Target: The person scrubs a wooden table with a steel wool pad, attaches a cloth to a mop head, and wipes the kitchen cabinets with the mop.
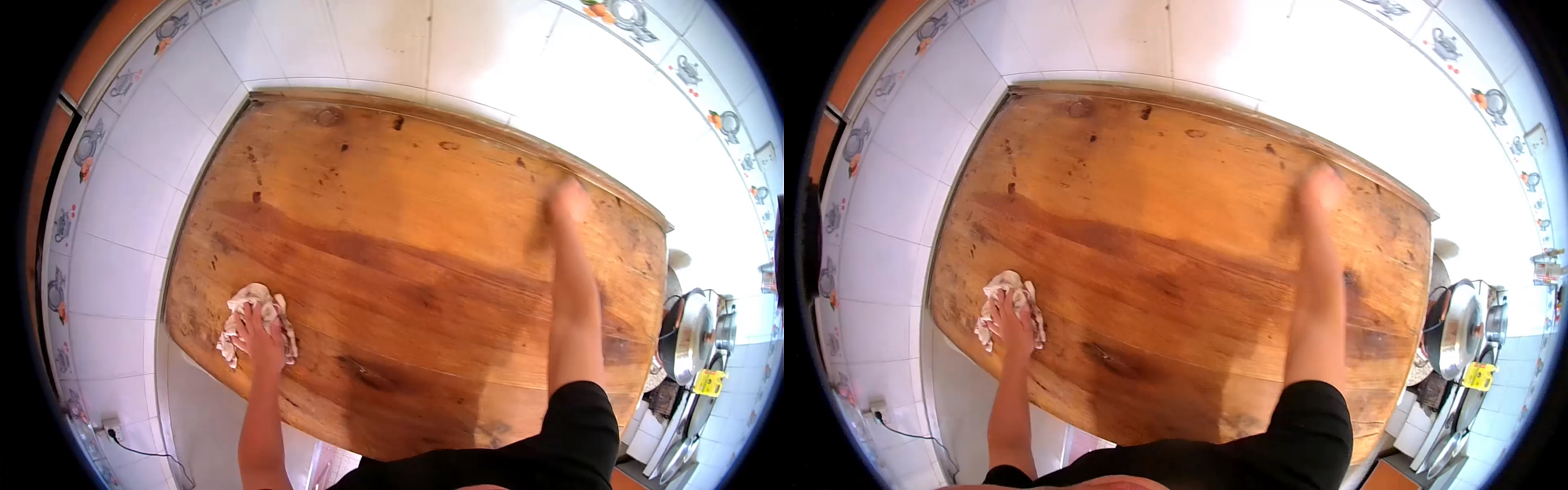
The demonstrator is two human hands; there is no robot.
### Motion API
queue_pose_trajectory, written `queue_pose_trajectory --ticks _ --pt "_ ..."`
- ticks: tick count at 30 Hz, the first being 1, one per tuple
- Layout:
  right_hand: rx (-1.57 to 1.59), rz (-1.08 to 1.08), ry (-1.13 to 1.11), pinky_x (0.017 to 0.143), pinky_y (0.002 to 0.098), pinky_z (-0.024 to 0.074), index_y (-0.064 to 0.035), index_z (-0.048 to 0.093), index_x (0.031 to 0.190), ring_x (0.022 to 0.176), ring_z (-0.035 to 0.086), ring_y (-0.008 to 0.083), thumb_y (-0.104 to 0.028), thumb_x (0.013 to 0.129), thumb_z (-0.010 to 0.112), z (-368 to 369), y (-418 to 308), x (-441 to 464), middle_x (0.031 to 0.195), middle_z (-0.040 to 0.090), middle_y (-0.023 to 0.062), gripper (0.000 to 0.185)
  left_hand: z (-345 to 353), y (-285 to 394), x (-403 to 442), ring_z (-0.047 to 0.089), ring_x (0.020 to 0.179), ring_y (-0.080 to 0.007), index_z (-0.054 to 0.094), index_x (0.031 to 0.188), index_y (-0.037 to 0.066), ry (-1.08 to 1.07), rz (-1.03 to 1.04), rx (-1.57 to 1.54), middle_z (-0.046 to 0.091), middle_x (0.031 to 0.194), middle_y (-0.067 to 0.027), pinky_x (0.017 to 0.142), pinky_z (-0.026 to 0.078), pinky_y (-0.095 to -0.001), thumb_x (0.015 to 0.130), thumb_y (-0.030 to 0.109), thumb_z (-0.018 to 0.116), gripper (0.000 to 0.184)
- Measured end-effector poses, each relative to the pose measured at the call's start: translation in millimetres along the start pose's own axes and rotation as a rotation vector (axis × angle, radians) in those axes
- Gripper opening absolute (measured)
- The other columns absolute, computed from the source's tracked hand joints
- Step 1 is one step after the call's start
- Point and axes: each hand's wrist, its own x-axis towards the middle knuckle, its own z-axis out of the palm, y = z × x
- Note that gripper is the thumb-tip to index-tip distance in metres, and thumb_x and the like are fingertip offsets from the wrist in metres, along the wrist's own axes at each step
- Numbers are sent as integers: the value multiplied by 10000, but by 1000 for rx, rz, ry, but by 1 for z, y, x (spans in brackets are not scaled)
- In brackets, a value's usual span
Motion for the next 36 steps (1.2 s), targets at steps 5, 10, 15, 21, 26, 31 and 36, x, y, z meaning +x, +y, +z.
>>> queue_pose_trajectory --ticks 5,10,15,21,26,31,36 --pt "42 -688 -55 771 445 519 -22 637 985 888 635 356 -175 877 503 96 -289 -127 989 656 200 230 3 -5 -1 113 1415 -361 380 1392 130 -8 25 37 249 1515 -103 1044 38 -674 969 438 369 523" --pt "212 -600 -113 820 455 485 -67 576 1097 968 597 362 -216 898 473 71 -161 -64 1077 626 188 268 -9 -46 28 137 1418 -310 391 1389 134 2 12 -12 263 1510 -88 1059 56 -657 949 334 469 489" --pt "-128 14 -69 823 411 497 -101 632 1113 991 622 291 -331 894 564 -20 10 -7 1074 657 124 325 -2 -83 55 116 1413 -351 380 1393 120 50 -78 34 253 1513 -108 1051 36 -668 952 383 431 516" --pt "-111 -448 -153 654 368 544 -88 713 875 853 677 233 -210 891 511 43 -301 -118 911 695 108 237 -2 -83 53 114 1409 -375 375 1392 109 62 -76 15 250 1508 -148 1045 41 -665 942 403 430 541" --pt "48 -900 14 779 410 520 -34 610 1089 957 619 303 -176 898 441 120 -463 -227 1067 647 152 292 0 -90 53 120 1410 -364 385 1373 109 51 -53 -2 256 1503 -130 1041 55 -671 936 390 438 522" --pt "70 -784 -61 758 488 497 -36 613 971 903 610 380 -174 870 482 77 -295 -109 975 639 211 216 -7 -82 53 97 1412 -377 361 1385 98 11 -46 -5 240 1505 -139 1029 39 -694 932 388 441 545" --pt "-301 -484 83 811 423 485 -6 624 981 946 619 301 -251 862 540 50 -182 -70 993 650 191 285 -2 -89 52 121 1400 -401 334 1387 65 38 7 43 245 1491 -175 1026 59 -691 942 376 423 550"
